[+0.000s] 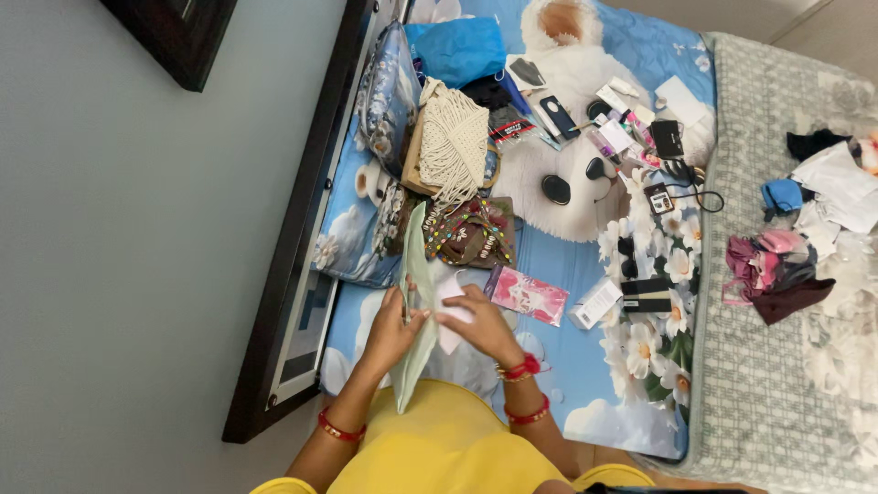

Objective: The person clears items from a closet shelf and a drawer, places items into a bag, and then folds the bag.

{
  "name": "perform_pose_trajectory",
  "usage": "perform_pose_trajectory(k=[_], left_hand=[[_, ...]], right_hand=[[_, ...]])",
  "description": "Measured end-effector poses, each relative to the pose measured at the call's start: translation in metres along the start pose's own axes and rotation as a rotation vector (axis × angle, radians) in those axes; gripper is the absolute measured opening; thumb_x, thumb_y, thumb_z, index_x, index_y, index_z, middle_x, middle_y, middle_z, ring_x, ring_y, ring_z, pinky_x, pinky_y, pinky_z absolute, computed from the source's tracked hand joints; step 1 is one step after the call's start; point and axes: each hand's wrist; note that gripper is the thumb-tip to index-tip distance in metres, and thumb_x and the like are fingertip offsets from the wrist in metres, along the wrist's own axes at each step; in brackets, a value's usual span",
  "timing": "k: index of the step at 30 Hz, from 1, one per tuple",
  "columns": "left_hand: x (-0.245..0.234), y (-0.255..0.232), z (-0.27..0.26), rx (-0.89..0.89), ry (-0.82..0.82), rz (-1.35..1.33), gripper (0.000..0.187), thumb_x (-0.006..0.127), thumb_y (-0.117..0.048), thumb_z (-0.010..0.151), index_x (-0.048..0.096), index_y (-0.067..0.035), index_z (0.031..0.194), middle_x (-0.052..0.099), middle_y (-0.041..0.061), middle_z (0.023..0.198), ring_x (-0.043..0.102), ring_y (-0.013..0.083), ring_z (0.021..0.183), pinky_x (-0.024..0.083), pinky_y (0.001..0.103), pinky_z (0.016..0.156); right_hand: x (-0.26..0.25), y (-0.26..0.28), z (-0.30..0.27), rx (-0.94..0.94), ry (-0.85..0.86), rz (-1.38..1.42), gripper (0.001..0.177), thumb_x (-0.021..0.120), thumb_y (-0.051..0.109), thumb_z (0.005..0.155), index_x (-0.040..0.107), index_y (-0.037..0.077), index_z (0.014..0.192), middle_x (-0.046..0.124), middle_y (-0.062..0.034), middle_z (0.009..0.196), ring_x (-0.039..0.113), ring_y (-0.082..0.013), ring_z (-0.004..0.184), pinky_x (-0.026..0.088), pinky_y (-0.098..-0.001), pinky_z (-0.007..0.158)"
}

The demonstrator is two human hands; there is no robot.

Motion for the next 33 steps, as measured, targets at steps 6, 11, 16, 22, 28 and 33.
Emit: perform_pose_trajectory(k=[6, 11, 16, 22, 28, 33], left_hand=[[-0.001, 0.02, -0.019, -0.075, -0.096, -0.264, 0.053, 0.057, -0.005, 0.093, 0.045, -0.002, 0.145, 0.057, 0.011, 0.132, 0.074, 0.0204, 0.103, 0.059, 0.033, 0.08], [-0.025, 0.001, -0.047, -0.134, -0.179, -0.174, 0.048, 0.066, -0.006, 0.092, 0.051, 0.0, 0.137, 0.062, 0.01, 0.122, 0.073, 0.019, 0.102, 0.057, 0.03, 0.08], [-0.013, 0.01, -0.073, -0.183, -0.112, -0.13, 0.052, 0.068, -0.013, 0.093, 0.051, -0.004, 0.141, 0.068, 0.008, 0.111, 0.072, 0.0172, 0.098, 0.056, 0.028, 0.078], [-0.004, -0.015, -0.094, -0.27, 0.117, 0.147, 0.045, 0.077, -0.027, 0.09, 0.065, -0.004, 0.127, 0.076, 0.008, 0.101, 0.074, 0.0168, 0.095, 0.057, 0.03, 0.083], [-0.013, -0.093, -0.064, 0.279, -0.116, 0.582, 0.072, 0.085, -0.028, 0.073, 0.056, -0.001, 0.134, 0.058, 0.018, 0.132, 0.05, 0.037, 0.126, 0.041, 0.05, 0.099], [0.029, -0.098, -0.021, 0.574, 0.229, 0.791, 0.078, 0.09, -0.032, 0.061, 0.06, -0.007, 0.129, 0.061, 0.012, 0.128, 0.049, 0.0337, 0.128, 0.04, 0.052, 0.1]], right_hand=[[0.022, -0.043, -0.01, 0.071, -0.203, -0.052, 0.024, 0.074, 0.025, 0.086, 0.076, 0.002, 0.092, 0.068, -0.012, 0.096, 0.068, -0.0312, 0.088, 0.053, -0.039, 0.079], [-0.042, -0.042, -0.025, 0.061, -0.441, -0.276, 0.017, 0.072, 0.017, 0.085, 0.076, 0.002, 0.093, 0.068, -0.0124, 0.097, 0.065, -0.033, 0.093, 0.051, -0.0414, 0.081], [-0.066, -0.01, -0.031, -0.057, -0.507, -0.353, 0.016, 0.071, 0.011, 0.083, 0.075, 0.002, 0.095, 0.067, -0.0122, 0.101, 0.062, -0.0326, 0.1, 0.05, -0.0417, 0.085], [-0.069, -0.006, -0.04, -0.119, -0.369, -0.381, 0.017, 0.071, 0.008, 0.08, 0.074, 0.002, 0.096, 0.065, -0.0116, 0.099, 0.061, -0.0326, 0.095, 0.05, -0.0411, 0.081], [-0.065, -0.016, -0.055, -0.099, -0.227, -0.411, 0.016, 0.071, 0.006, 0.078, 0.074, 0.002, 0.093, 0.066, -0.0112, 0.1, 0.061, -0.0322, 0.094, 0.051, -0.0418, 0.082], [-0.07, -0.014, -0.059, -0.135, -0.155, -0.447, 0.014, 0.072, 0.005, 0.078, 0.074, 0.002, 0.092, 0.066, -0.0107, 0.098, 0.061, -0.0318, 0.096, 0.051, -0.0412, 0.084]])
Point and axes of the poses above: each hand's wrist, its own z-axis towards the middle knuckle, its own x-axis out of the palm, y = z × x
